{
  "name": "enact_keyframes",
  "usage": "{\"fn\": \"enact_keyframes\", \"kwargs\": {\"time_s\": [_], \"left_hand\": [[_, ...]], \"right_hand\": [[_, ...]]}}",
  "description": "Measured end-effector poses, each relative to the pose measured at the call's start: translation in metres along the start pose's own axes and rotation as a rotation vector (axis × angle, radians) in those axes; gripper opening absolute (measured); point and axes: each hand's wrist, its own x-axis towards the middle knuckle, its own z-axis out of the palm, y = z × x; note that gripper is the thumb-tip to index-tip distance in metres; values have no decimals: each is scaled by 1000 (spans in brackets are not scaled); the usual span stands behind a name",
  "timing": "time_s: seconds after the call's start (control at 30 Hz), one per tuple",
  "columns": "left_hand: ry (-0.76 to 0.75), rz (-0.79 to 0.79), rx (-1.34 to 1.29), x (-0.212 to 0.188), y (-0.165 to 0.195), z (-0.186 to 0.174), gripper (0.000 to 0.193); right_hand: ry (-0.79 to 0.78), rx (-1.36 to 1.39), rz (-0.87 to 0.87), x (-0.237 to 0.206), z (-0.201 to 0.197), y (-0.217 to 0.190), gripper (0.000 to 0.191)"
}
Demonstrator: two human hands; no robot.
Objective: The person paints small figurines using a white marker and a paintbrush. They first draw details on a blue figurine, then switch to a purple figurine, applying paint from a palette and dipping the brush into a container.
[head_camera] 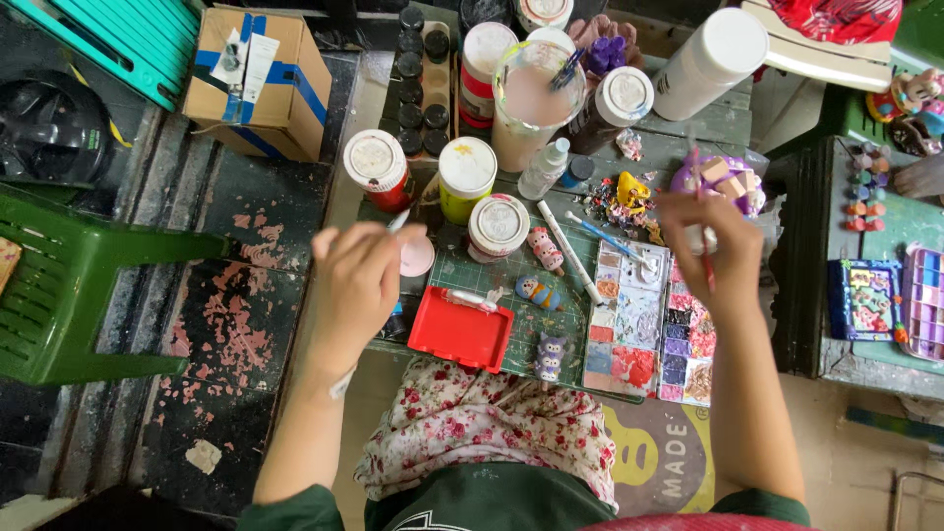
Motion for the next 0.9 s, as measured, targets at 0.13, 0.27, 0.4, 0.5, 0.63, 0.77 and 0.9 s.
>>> {"fn": "enact_keyframes", "kwargs": {"time_s": [0.13, 0.27, 0.4, 0.5, 0.63, 0.77, 0.9], "left_hand": [[27, 72, -57, 54, 4, 20, 53], [-39, 169, 27, 94, 4, 45, 81], [-216, 47, -32, 109, -7, 55, 91], [-236, 25, -110, 107, -18, 54, 84], [-104, 116, -106, 100, -21, 52, 81], [22, 119, -79, 100, -18, 39, 80], [149, 143, -181, 99, -16, 10, 79]], "right_hand": [[7, -71, -40, -20, -3, -26, 8], [141, -31, 140, -58, -28, -31, 2], [231, 96, 267, -109, -43, -26, 6], [237, 49, 339, -145, -49, -21, 8], [300, 71, 424, -181, -48, -9, 7], [347, 125, 459, -203, -43, -1, 8], [409, 161, 454, -209, -37, -5, 9]]}}
